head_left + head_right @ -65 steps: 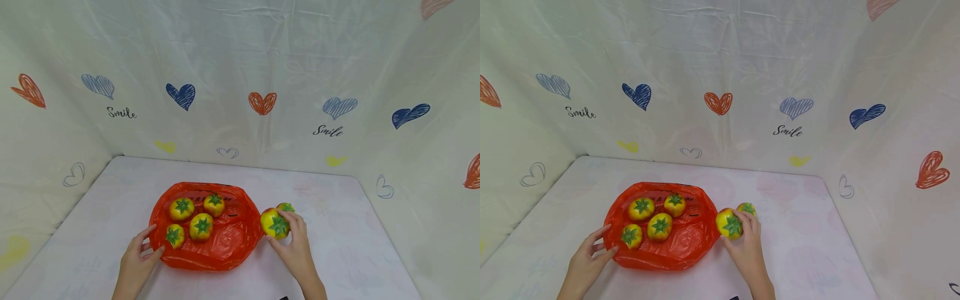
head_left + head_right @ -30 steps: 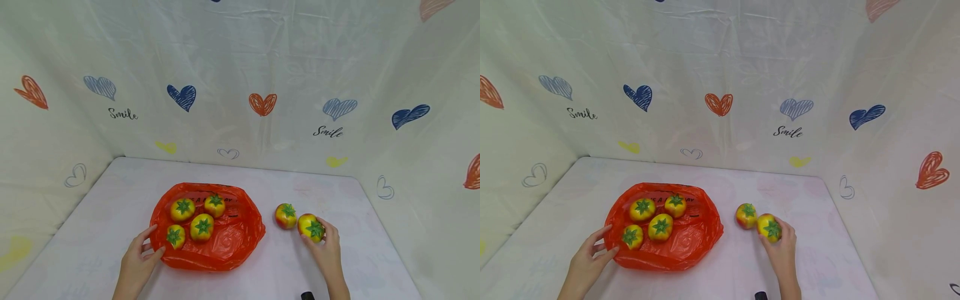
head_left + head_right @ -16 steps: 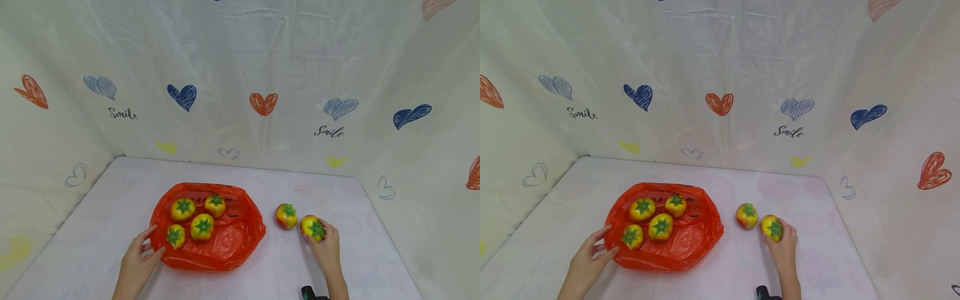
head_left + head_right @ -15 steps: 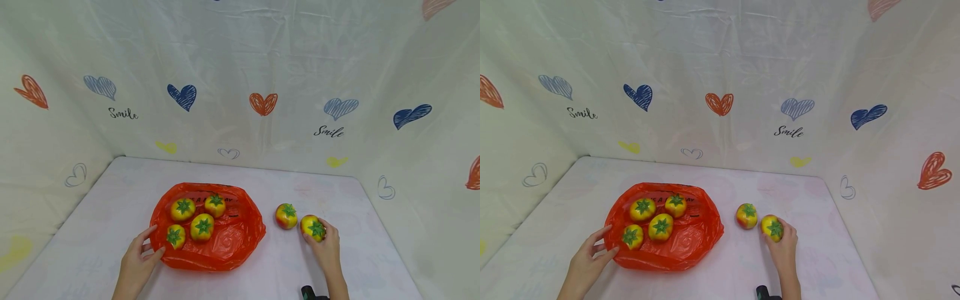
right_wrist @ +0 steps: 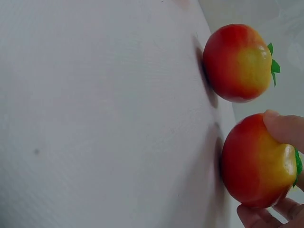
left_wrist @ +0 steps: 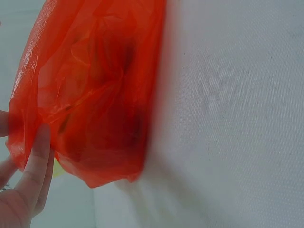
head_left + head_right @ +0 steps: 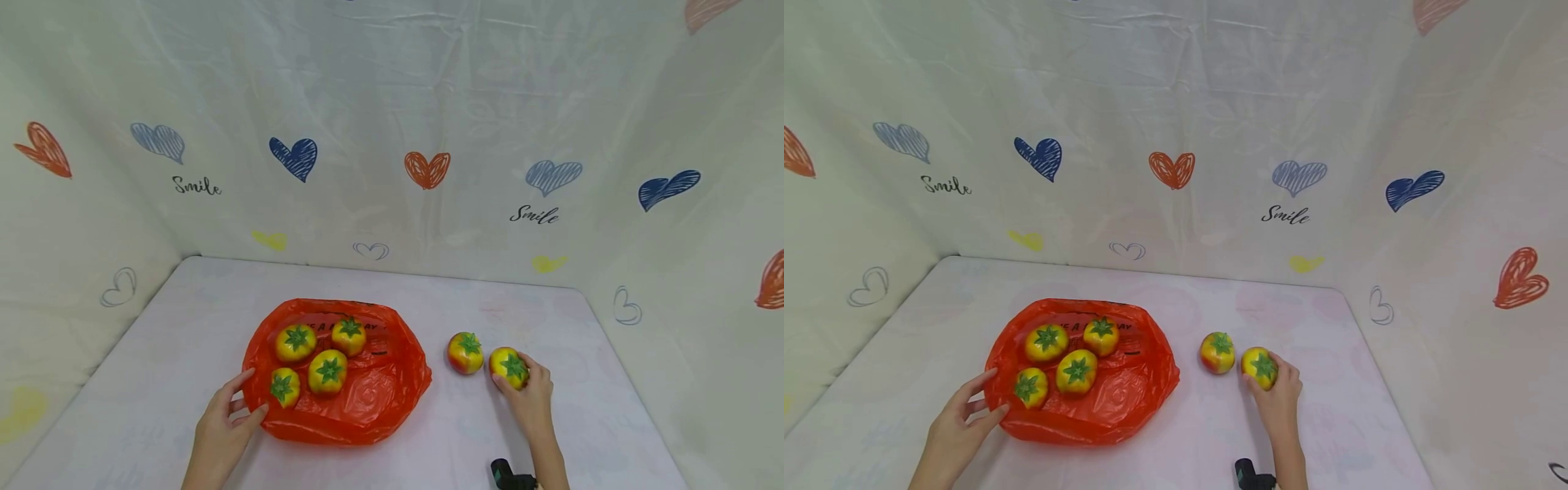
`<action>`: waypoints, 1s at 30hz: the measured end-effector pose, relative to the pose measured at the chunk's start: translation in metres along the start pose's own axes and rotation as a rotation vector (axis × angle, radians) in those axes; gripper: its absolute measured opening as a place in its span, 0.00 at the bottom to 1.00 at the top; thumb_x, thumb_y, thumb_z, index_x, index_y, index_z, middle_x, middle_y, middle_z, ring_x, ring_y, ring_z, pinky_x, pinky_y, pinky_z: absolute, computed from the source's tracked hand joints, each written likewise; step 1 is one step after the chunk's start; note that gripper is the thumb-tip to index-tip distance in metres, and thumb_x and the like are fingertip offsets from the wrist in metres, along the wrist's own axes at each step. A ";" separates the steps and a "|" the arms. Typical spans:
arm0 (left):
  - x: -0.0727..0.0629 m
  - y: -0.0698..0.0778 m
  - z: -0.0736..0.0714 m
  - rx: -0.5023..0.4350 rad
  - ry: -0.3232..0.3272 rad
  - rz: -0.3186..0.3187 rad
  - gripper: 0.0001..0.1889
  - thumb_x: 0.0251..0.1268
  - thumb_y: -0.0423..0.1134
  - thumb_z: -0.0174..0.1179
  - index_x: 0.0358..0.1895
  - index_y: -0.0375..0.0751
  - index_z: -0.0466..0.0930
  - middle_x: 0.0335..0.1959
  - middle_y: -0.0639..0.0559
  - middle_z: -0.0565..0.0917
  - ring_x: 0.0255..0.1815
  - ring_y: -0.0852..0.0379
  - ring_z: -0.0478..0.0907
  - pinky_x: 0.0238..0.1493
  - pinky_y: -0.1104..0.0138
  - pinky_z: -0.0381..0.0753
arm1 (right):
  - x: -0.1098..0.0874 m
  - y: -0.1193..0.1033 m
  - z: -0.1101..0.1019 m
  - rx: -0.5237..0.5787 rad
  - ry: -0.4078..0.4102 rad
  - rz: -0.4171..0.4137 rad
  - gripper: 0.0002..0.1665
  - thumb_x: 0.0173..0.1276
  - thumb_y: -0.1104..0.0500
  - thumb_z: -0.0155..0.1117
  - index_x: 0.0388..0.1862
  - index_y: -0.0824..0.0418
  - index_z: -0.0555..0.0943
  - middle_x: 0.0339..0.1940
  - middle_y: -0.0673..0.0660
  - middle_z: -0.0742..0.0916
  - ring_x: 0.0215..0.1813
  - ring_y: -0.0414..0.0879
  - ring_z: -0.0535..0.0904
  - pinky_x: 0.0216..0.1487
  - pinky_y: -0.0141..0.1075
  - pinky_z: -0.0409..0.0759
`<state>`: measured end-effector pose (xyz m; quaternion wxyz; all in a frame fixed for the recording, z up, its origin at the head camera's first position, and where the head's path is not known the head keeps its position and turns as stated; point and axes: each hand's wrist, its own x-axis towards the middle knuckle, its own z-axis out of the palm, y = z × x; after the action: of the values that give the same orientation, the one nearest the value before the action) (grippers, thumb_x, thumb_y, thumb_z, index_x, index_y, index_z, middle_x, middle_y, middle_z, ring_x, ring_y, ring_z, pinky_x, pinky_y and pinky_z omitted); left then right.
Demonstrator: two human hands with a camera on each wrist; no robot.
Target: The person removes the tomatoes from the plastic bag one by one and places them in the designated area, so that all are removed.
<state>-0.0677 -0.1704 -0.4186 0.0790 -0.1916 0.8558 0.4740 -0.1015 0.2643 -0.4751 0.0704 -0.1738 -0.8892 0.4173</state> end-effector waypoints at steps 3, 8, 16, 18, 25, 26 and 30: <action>-0.003 0.003 -0.002 -0.003 -0.009 -0.004 0.35 0.62 0.36 0.57 0.71 0.42 0.52 0.67 0.33 0.56 0.58 0.37 0.63 0.51 0.53 0.80 | 0.002 0.000 0.001 0.001 -0.016 0.010 0.40 0.61 0.58 0.64 0.68 0.65 0.58 0.63 0.72 0.59 0.64 0.66 0.53 0.64 0.61 0.57; -0.005 0.005 -0.002 -0.005 -0.008 0.002 0.34 0.62 0.36 0.57 0.71 0.42 0.53 0.67 0.34 0.57 0.58 0.37 0.64 0.51 0.53 0.80 | 0.004 -0.001 0.002 0.015 -0.023 0.026 0.40 0.62 0.56 0.64 0.68 0.64 0.57 0.64 0.71 0.58 0.64 0.66 0.53 0.65 0.62 0.57; -0.004 0.004 -0.002 -0.002 -0.008 0.004 0.34 0.62 0.36 0.57 0.71 0.41 0.53 0.67 0.34 0.57 0.58 0.37 0.64 0.51 0.52 0.80 | 0.010 -0.001 0.003 0.033 -0.018 0.026 0.40 0.62 0.56 0.64 0.68 0.63 0.57 0.64 0.71 0.57 0.64 0.67 0.53 0.66 0.62 0.56; -0.004 0.004 -0.002 -0.001 -0.010 0.005 0.35 0.62 0.36 0.57 0.71 0.42 0.53 0.67 0.33 0.57 0.58 0.37 0.64 0.51 0.53 0.80 | 0.012 -0.001 0.003 0.036 -0.014 0.022 0.40 0.62 0.57 0.64 0.68 0.64 0.57 0.64 0.71 0.57 0.64 0.67 0.54 0.67 0.62 0.56; -0.005 0.005 -0.003 -0.002 -0.017 0.013 0.34 0.62 0.37 0.57 0.71 0.42 0.53 0.67 0.35 0.58 0.58 0.38 0.64 0.52 0.54 0.80 | 0.018 -0.001 0.005 0.052 0.008 0.006 0.40 0.61 0.57 0.65 0.67 0.65 0.58 0.62 0.71 0.59 0.64 0.66 0.57 0.68 0.61 0.56; -0.005 0.005 -0.003 -0.002 -0.018 0.014 0.34 0.62 0.37 0.57 0.71 0.42 0.53 0.67 0.35 0.58 0.58 0.38 0.64 0.52 0.54 0.80 | 0.019 -0.001 0.006 0.056 0.008 0.005 0.40 0.61 0.57 0.65 0.67 0.65 0.58 0.63 0.71 0.59 0.63 0.66 0.57 0.68 0.60 0.56; -0.004 0.006 -0.002 -0.005 -0.017 0.007 0.34 0.63 0.37 0.57 0.71 0.43 0.53 0.67 0.35 0.58 0.58 0.38 0.64 0.52 0.54 0.80 | 0.021 0.001 0.006 0.073 0.007 0.014 0.40 0.61 0.57 0.65 0.67 0.65 0.58 0.63 0.70 0.58 0.63 0.65 0.58 0.69 0.59 0.56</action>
<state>-0.0664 -0.1687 -0.4116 0.0842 -0.1845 0.8545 0.4782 -0.1229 0.2679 -0.4800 0.0768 -0.1788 -0.8718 0.4495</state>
